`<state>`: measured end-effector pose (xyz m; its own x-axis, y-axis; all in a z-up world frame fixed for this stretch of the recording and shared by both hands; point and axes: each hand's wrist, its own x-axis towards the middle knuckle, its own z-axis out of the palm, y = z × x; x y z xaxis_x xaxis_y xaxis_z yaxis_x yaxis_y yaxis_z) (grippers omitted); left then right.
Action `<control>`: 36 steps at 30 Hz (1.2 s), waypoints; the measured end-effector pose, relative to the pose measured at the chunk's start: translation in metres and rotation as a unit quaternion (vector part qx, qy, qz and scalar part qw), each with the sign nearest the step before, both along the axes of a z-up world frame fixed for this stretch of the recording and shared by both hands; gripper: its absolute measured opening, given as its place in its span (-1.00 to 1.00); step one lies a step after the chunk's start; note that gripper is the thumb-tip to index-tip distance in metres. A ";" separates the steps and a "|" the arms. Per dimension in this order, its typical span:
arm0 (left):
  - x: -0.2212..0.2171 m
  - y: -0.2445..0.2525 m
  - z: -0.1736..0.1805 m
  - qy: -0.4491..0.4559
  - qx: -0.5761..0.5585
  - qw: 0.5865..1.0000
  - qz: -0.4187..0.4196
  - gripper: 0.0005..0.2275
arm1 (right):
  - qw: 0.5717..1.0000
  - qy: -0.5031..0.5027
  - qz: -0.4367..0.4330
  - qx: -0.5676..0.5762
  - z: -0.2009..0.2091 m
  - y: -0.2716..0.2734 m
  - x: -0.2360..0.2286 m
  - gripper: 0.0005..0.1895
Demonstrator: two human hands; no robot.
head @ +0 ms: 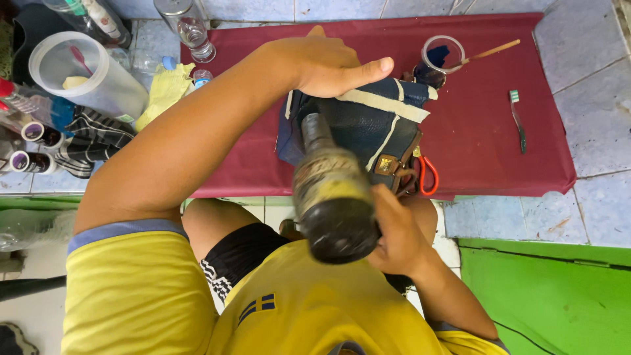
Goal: The person paints a dark blue bag with a brush, applying paint along taped-off sections. They repeatedly dip the brush into a container of paint and then use a heat gun to dry the painted areas.
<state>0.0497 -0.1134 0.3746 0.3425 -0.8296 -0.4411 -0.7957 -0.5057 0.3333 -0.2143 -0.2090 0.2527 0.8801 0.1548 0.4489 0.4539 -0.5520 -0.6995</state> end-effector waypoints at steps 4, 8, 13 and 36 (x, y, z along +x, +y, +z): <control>0.000 0.000 -0.005 -0.018 -0.002 1.000 -0.021 -0.26 | 0.995 0.030 -0.040 -0.088 -0.019 0.012 -0.009 -0.49; 0.000 -0.002 -0.005 -0.028 0.005 0.999 -0.027 -0.25 | 0.992 0.036 -0.048 -0.115 -0.021 0.016 -0.005 -0.41; 0.000 -0.003 -0.006 -0.052 0.022 0.997 -0.045 -0.17 | 0.992 0.039 -0.043 -0.112 -0.027 0.016 -0.001 -0.36; 0.006 -0.001 -0.012 -0.061 0.019 0.997 -0.053 -0.23 | 0.998 0.013 -0.043 -0.054 -0.009 0.019 0.007 -0.46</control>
<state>0.0557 -0.1148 0.3628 0.3061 -0.8478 -0.4330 -0.8791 -0.4263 0.2132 -0.2068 -0.1898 0.2432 0.9031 0.1250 0.4110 0.3847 -0.6609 -0.6444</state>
